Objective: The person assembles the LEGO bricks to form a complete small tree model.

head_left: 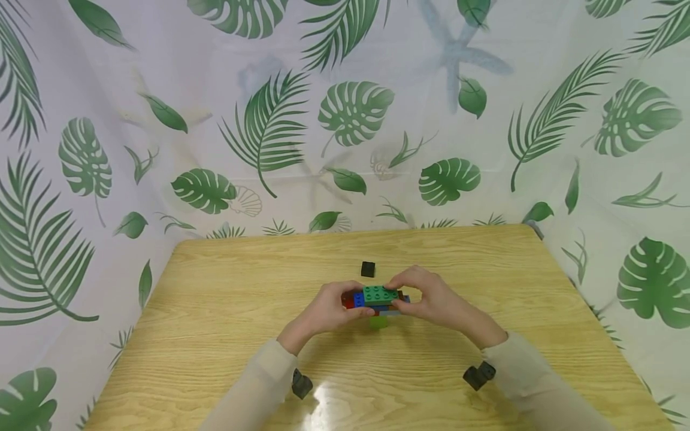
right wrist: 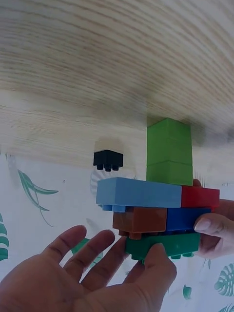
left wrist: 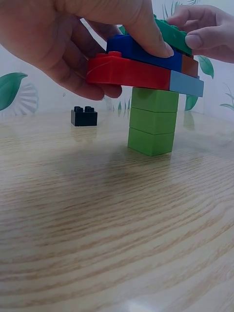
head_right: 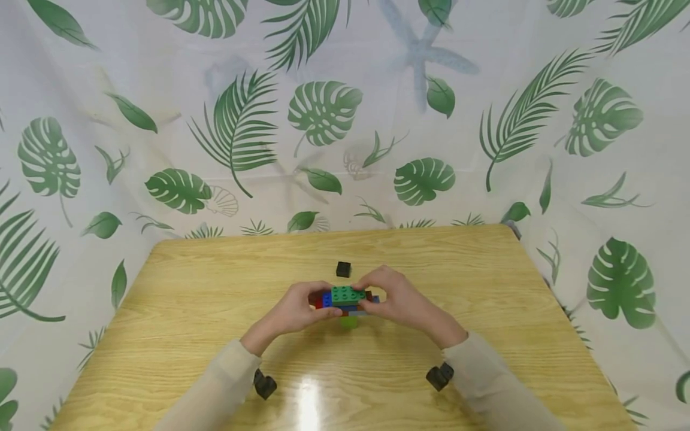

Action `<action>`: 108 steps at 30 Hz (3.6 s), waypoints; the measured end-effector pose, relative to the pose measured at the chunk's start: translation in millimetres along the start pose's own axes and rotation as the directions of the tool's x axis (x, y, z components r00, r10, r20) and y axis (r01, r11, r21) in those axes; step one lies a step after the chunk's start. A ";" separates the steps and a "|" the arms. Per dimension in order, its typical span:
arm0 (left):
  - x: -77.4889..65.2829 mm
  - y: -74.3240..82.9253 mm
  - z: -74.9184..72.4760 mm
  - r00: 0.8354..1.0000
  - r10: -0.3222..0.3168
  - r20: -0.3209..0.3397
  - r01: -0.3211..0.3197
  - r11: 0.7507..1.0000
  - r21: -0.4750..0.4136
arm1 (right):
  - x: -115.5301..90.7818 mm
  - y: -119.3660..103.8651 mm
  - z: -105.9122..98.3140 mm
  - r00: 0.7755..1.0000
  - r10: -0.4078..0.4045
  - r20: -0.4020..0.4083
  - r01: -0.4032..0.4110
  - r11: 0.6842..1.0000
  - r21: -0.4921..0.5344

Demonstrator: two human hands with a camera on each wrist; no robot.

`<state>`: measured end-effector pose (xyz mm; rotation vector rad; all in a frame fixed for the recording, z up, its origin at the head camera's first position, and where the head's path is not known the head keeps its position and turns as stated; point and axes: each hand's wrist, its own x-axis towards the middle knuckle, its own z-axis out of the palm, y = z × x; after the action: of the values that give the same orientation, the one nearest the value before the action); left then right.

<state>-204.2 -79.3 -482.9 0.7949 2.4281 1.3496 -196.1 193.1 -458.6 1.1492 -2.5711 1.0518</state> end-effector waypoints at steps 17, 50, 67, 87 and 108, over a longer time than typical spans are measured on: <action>1.3 -0.6 1.9 0.999 0.037 0.001 -0.037 0.998 0.049 | 0.3 -1.9 4.7 0.995 -0.102 -0.023 0.098 0.987 -0.125; 2.0 1.0 -0.3 1.000 -0.002 0.023 0.003 0.999 -0.036 | -0.8 2.8 4.6 1.000 -0.009 0.000 0.009 0.999 -0.037; 0.4 -0.9 3.4 1.000 0.016 -0.003 -0.017 0.999 -0.029 | 8.2 6.8 -2.2 0.992 0.124 0.006 -0.124 0.991 0.045; -0.2 1.9 -0.4 1.000 -0.005 -0.005 0.005 1.000 0.001 | 52.7 72.8 28.6 0.938 0.341 0.060 -0.345 0.935 0.078; -1.2 2.3 -1.4 1.000 0.004 -0.001 -0.004 1.000 -0.022 | 63.0 88.3 60.8 0.886 0.456 0.087 -0.464 0.878 0.119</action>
<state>-203.1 -80.1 -480.2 0.7948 2.4095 1.3755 -292.7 156.8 -528.0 0.5953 -2.9400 1.3189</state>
